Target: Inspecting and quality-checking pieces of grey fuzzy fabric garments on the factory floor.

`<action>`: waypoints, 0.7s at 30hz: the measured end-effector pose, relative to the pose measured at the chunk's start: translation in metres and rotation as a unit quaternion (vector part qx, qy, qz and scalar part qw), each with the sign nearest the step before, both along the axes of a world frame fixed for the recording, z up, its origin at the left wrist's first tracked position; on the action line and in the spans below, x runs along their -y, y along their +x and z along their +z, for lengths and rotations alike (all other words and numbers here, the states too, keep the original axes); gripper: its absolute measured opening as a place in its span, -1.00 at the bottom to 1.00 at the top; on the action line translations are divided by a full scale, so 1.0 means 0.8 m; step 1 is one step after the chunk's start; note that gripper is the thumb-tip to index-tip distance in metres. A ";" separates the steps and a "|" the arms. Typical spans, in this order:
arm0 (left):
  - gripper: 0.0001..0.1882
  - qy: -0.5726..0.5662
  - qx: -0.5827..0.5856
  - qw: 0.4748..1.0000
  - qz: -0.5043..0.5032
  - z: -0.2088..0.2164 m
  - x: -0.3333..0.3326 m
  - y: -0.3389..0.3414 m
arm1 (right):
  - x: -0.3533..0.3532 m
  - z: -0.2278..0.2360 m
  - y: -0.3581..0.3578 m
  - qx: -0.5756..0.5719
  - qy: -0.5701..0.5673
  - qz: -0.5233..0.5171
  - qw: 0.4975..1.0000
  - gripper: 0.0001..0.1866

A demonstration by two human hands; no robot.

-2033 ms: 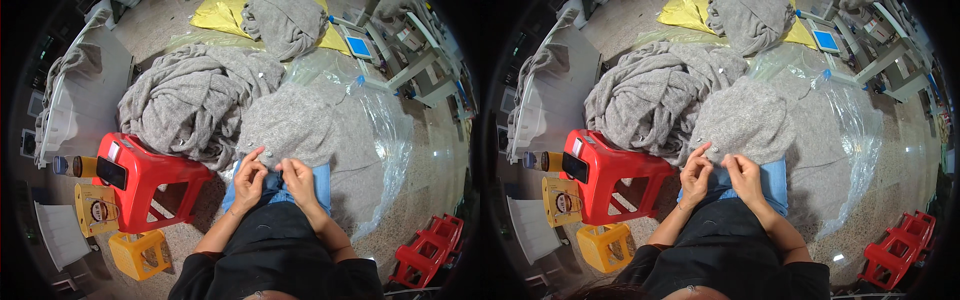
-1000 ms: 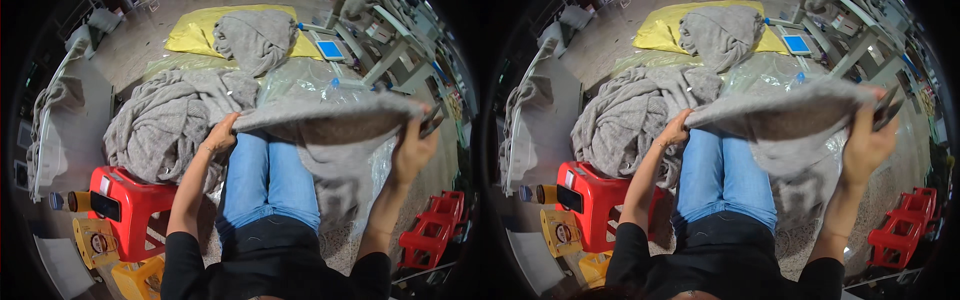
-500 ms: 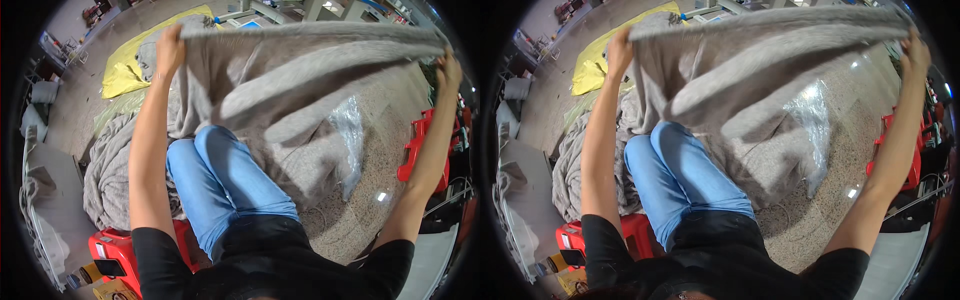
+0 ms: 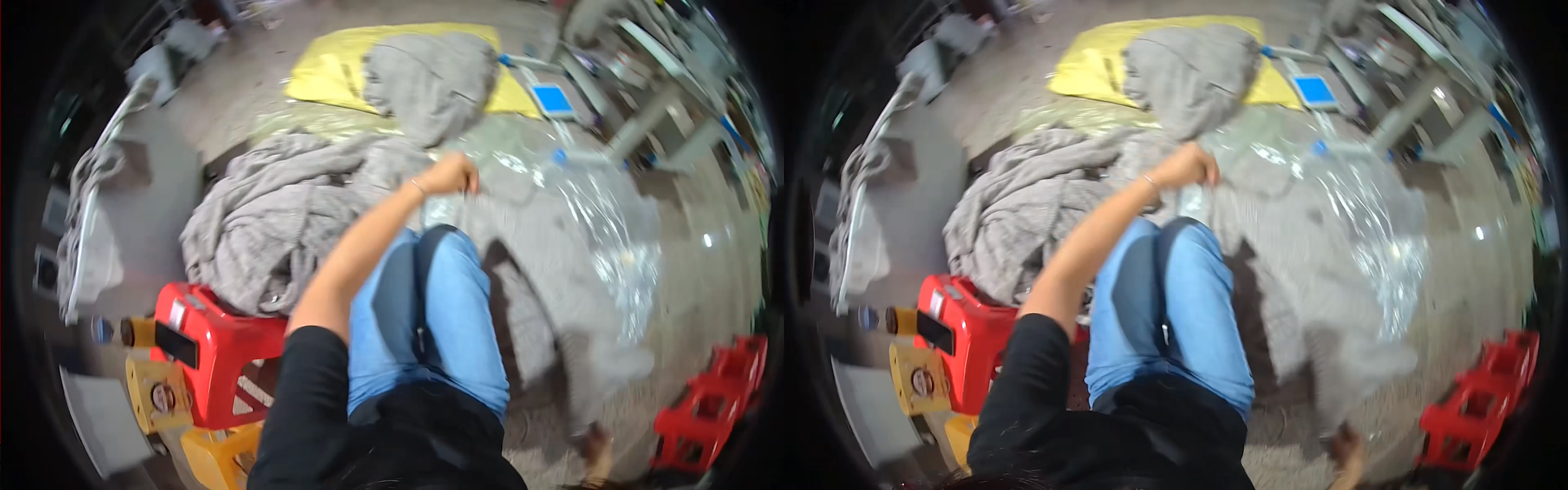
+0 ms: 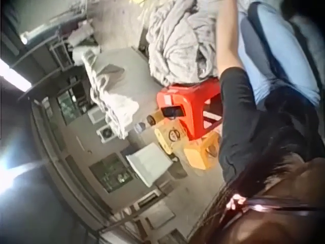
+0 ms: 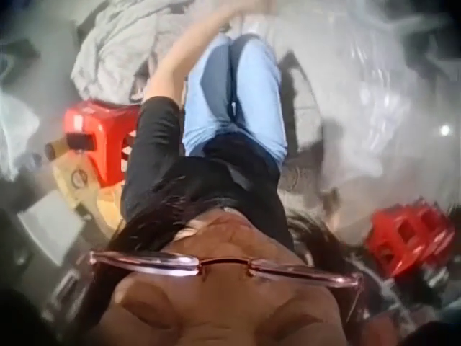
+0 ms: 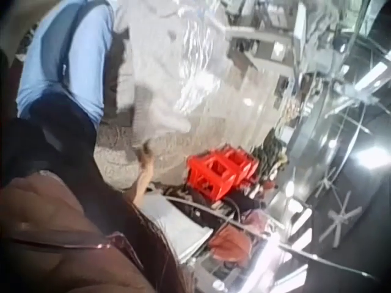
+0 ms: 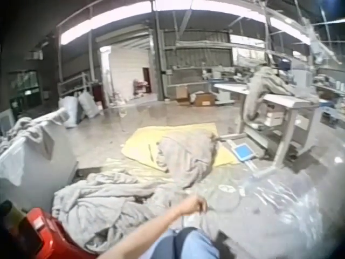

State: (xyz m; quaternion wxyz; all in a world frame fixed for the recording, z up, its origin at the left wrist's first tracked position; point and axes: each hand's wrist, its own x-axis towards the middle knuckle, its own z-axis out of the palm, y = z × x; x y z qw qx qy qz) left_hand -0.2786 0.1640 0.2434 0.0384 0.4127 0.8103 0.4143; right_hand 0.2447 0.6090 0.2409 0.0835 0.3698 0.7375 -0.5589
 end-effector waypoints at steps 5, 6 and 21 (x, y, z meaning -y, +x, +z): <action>-0.87 -0.379 0.108 0.909 0.139 -0.106 0.092 0.038 | 0.070 -0.149 -0.059 0.125 0.013 0.173 0.977 -0.74; -0.87 -0.385 0.122 0.901 0.158 -0.108 0.110 0.035 | 0.073 -0.163 -0.071 0.122 0.069 0.217 0.966 -0.74; -0.65 -0.226 0.026 0.685 0.692 -0.095 0.358 0.197 | 0.169 -0.146 -0.272 -0.128 0.128 0.280 0.943 -0.84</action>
